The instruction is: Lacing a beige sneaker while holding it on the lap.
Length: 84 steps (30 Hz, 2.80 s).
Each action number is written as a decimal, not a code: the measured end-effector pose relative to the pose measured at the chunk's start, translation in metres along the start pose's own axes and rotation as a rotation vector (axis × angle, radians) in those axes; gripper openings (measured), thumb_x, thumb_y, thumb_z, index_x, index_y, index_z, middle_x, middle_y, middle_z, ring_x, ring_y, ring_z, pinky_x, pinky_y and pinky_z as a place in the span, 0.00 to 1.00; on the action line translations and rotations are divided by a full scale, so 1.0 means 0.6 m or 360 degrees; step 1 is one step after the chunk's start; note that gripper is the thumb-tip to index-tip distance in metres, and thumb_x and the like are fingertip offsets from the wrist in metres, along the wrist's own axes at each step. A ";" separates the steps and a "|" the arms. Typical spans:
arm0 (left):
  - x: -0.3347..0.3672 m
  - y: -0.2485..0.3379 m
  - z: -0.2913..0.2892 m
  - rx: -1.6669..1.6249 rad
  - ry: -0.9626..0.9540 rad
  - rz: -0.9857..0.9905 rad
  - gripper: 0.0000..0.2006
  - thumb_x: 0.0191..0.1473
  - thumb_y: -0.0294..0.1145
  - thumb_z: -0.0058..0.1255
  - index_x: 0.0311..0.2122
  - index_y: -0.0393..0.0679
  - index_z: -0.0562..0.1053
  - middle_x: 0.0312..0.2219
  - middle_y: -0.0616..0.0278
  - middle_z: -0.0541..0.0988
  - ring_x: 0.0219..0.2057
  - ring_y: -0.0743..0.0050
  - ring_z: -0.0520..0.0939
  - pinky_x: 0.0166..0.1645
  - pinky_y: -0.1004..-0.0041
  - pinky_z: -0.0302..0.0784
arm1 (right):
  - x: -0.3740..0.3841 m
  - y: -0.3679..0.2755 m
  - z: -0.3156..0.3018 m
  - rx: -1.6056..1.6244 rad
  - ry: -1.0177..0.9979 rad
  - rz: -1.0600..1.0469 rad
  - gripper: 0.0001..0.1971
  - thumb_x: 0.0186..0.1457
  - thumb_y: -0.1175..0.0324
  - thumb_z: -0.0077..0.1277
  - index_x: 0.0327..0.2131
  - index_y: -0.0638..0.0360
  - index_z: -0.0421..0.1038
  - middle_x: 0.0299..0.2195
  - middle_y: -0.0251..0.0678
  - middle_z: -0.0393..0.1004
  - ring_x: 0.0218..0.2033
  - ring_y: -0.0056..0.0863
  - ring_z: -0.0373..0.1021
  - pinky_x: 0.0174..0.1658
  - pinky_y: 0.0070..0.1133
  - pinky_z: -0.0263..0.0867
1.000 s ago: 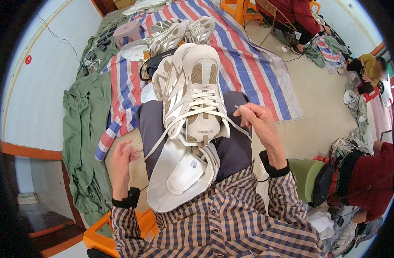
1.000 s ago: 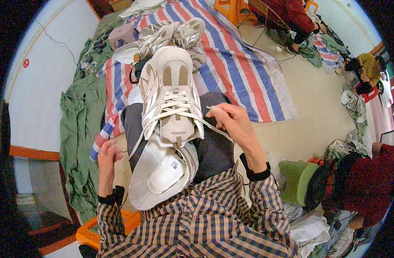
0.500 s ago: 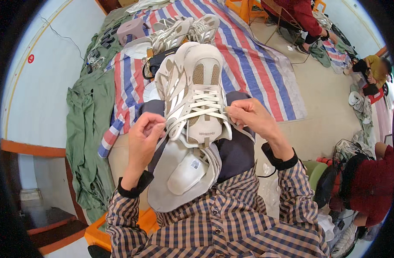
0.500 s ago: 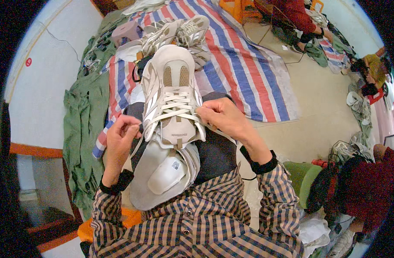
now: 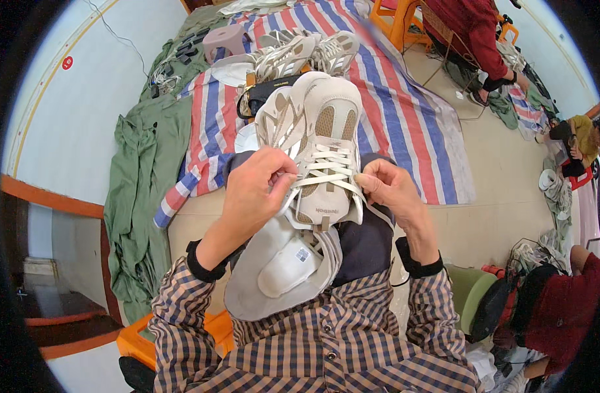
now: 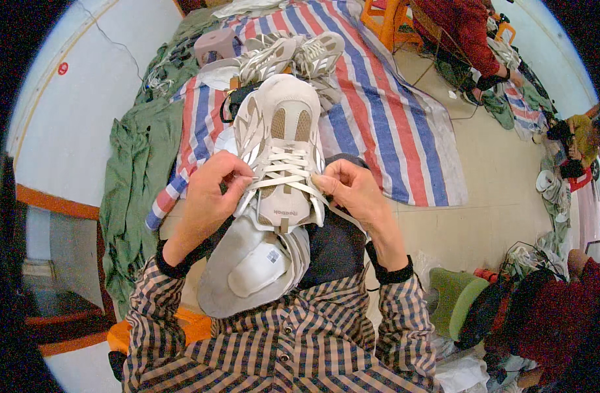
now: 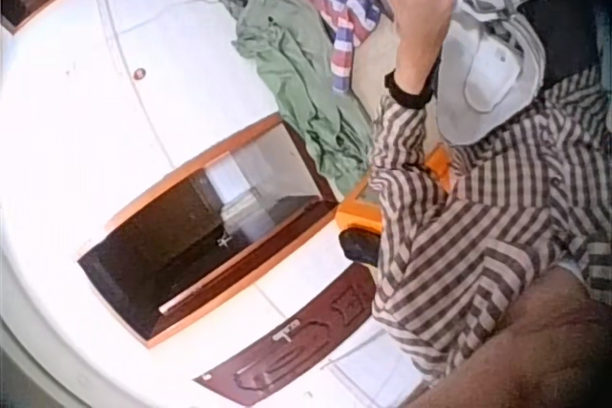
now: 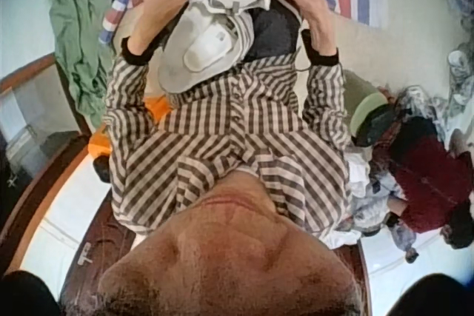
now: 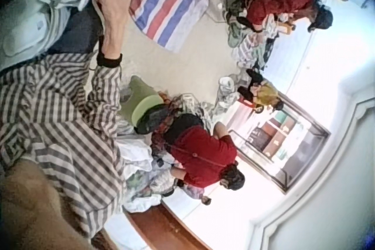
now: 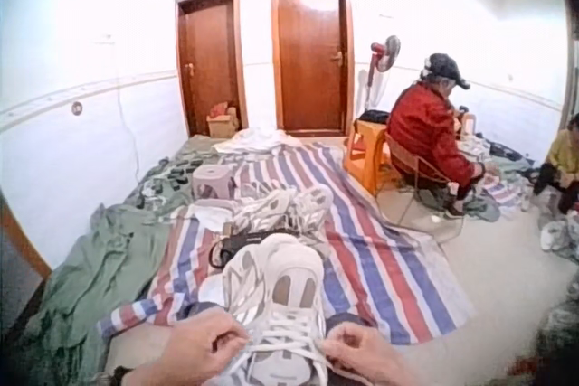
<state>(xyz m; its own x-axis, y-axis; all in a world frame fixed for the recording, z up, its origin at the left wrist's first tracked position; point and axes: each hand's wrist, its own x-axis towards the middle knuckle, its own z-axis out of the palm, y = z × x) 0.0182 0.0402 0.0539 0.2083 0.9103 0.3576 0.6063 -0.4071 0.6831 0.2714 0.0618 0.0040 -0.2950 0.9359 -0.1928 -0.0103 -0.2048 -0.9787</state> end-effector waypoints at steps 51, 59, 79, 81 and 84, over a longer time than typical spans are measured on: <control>-0.034 0.008 0.043 0.0967 0.0102 0.0621 0.13 0.44 0.17 0.48 0.38 0.39 0.72 0.33 0.54 0.74 0.33 0.55 0.78 0.34 0.65 0.74 | -0.069 0.045 0.092 -0.1266 0.0872 -0.1139 0.23 0.43 0.79 0.49 0.47 0.64 0.65 0.41 0.39 0.69 0.43 0.37 0.65 0.48 0.31 0.59; -0.012 0.025 0.013 0.1410 -0.0329 0.0860 0.14 0.43 0.25 0.52 0.38 0.43 0.70 0.32 0.57 0.71 0.30 0.61 0.75 0.30 0.67 0.70 | -0.060 0.051 0.097 -0.1255 0.0937 -0.1164 0.23 0.42 0.78 0.50 0.46 0.63 0.66 0.40 0.38 0.69 0.42 0.37 0.65 0.46 0.30 0.60; -0.010 0.039 0.006 0.0850 -0.0209 0.0321 0.13 0.48 0.30 0.55 0.39 0.44 0.68 0.33 0.55 0.70 0.32 0.56 0.77 0.32 0.61 0.73 | -0.062 0.050 0.077 -0.1268 0.0909 -0.1202 0.21 0.43 0.78 0.50 0.46 0.61 0.68 0.39 0.43 0.70 0.41 0.43 0.66 0.45 0.34 0.62; -0.009 0.024 0.008 0.0657 -0.0165 0.0181 0.13 0.47 0.30 0.55 0.39 0.44 0.68 0.35 0.56 0.71 0.32 0.56 0.77 0.32 0.62 0.73 | -0.056 0.044 0.075 -0.1216 0.0904 -0.1238 0.21 0.43 0.81 0.50 0.45 0.62 0.69 0.38 0.42 0.70 0.40 0.42 0.67 0.43 0.32 0.63; -0.015 0.016 0.004 0.0447 -0.0097 0.0050 0.14 0.46 0.29 0.56 0.39 0.44 0.68 0.36 0.56 0.72 0.33 0.57 0.77 0.33 0.63 0.73 | -0.056 0.042 0.083 -0.1189 0.0855 -0.1219 0.22 0.42 0.82 0.50 0.45 0.62 0.69 0.38 0.42 0.71 0.40 0.41 0.67 0.43 0.32 0.64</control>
<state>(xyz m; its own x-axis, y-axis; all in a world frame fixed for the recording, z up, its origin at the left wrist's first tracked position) 0.0244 0.0281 0.0557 0.2711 0.9039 0.3310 0.7859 -0.4064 0.4661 0.2336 0.0112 -0.0110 -0.0160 0.7784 0.6276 0.6008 0.5092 -0.6163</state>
